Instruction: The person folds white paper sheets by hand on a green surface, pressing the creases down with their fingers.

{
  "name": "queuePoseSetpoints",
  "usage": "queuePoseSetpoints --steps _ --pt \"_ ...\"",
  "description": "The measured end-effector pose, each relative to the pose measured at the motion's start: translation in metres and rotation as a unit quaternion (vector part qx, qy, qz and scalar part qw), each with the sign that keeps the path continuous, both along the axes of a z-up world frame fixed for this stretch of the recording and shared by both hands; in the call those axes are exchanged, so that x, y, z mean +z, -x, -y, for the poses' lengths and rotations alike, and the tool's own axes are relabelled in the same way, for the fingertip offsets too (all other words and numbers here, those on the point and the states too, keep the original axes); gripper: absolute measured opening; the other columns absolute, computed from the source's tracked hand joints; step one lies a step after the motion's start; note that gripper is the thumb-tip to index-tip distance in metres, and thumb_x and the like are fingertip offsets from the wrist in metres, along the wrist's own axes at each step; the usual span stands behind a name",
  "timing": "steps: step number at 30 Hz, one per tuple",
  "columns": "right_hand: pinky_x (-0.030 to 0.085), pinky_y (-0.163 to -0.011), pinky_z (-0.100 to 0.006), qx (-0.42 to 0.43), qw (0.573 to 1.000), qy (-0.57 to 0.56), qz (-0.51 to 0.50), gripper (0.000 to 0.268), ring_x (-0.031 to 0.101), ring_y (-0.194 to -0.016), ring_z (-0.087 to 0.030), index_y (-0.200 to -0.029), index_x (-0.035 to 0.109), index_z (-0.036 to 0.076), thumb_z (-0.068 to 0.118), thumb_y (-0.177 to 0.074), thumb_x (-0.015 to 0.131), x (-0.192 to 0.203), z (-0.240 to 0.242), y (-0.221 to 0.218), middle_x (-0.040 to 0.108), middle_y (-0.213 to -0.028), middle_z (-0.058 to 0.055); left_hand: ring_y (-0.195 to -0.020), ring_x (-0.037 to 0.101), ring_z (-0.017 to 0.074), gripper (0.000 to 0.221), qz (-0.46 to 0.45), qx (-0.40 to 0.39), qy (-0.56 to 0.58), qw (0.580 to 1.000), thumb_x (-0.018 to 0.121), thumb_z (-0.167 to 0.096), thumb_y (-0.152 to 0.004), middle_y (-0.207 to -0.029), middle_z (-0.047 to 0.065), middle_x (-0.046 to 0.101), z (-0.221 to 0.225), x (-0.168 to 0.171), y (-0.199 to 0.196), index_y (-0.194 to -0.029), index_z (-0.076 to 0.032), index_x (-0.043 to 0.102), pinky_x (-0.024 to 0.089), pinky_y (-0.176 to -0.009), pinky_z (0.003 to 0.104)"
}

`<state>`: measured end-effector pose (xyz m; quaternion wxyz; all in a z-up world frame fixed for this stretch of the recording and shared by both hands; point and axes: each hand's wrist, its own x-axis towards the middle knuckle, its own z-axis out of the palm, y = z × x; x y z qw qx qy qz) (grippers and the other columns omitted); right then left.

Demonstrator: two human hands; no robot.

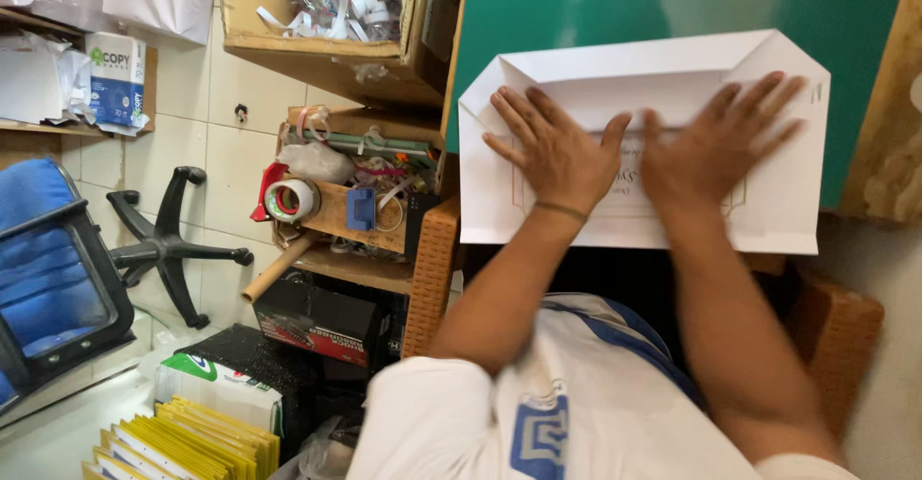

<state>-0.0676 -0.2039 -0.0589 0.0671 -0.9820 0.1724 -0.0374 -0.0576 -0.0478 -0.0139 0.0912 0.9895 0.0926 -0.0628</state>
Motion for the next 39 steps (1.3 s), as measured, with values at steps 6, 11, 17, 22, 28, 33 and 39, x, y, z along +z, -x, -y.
queuePoseSetpoints --steps 6,11,17,22,28,33,39 --pt "0.001 -0.120 -0.077 0.034 0.996 -0.087 -0.002 0.081 0.002 -0.159 -0.055 -0.169 0.009 0.000 0.037 -0.115 0.055 0.051 0.056 0.015 0.012 -0.180 -0.027 -0.153 -0.024 0.0483 0.130 -0.093 0.139 0.079 0.983 0.069 -0.085 -0.069 -0.168 0.034 -0.010 -0.107 0.015 -0.015 -0.163 -0.018 0.011 -0.017 -0.109 0.081" --pt "0.020 -0.115 -0.071 0.057 0.986 -0.138 0.071 0.066 0.026 -0.144 -0.053 -0.163 0.031 -0.002 0.011 -0.101 0.050 0.061 0.082 0.021 0.035 -0.166 -0.023 -0.152 -0.019 0.0447 0.136 -0.032 0.112 0.041 0.992 0.079 -0.072 -0.071 -0.166 0.034 -0.010 -0.142 0.028 -0.023 -0.161 -0.012 -0.003 -0.008 -0.112 0.078" --pt "0.038 -0.115 -0.049 0.139 0.967 0.083 0.196 0.040 0.047 -0.130 -0.045 -0.131 0.054 -0.006 0.002 -0.092 0.056 -0.009 0.182 0.009 0.051 -0.145 -0.028 -0.151 0.029 0.0338 0.077 0.169 -0.261 0.035 0.950 0.075 -0.042 -0.091 -0.162 0.012 0.038 -0.109 0.020 -0.036 -0.157 -0.020 0.043 0.019 -0.125 0.070" --pt "0.045 -0.110 -0.040 0.158 0.962 0.109 0.193 0.023 0.057 -0.121 -0.035 -0.122 0.065 0.001 -0.004 -0.101 0.056 -0.040 0.235 -0.011 0.059 -0.132 -0.017 -0.138 0.044 0.0351 0.045 0.237 -0.434 0.003 0.869 0.071 -0.032 -0.093 -0.151 0.014 0.050 -0.087 0.014 -0.065 -0.136 -0.021 0.065 0.036 -0.113 0.058" --pt "0.055 -0.096 -0.047 0.211 0.919 -0.072 0.326 0.030 0.064 -0.117 -0.042 -0.116 0.069 -0.012 0.013 -0.100 0.074 0.039 0.124 0.001 0.067 -0.125 -0.028 -0.109 0.059 0.0323 0.052 0.040 -0.264 0.014 0.964 0.070 -0.048 -0.093 -0.124 0.015 0.060 -0.035 0.027 -0.024 -0.129 -0.010 0.067 0.058 -0.076 0.043" --pt "0.054 -0.102 -0.043 0.327 0.905 -0.190 0.193 0.016 0.063 -0.121 -0.034 -0.096 0.072 0.005 0.015 -0.089 0.082 0.058 0.001 0.015 0.068 -0.124 -0.014 -0.130 0.055 0.0314 0.072 -0.033 -0.175 0.029 0.984 0.064 -0.069 -0.093 -0.134 0.013 0.059 -0.029 0.025 -0.083 -0.133 -0.009 0.065 0.054 -0.101 0.049" --pt "0.048 -0.108 -0.049 0.368 0.917 -0.076 0.133 0.025 0.057 -0.130 -0.037 -0.106 0.076 0.011 0.010 -0.081 0.072 0.066 0.005 0.013 0.065 -0.131 -0.011 -0.157 0.005 0.0333 0.104 0.044 -0.351 0.012 0.935 0.056 -0.081 -0.085 -0.170 0.009 0.011 -0.053 0.012 -0.126 -0.160 -0.014 0.034 0.007 -0.124 0.067"
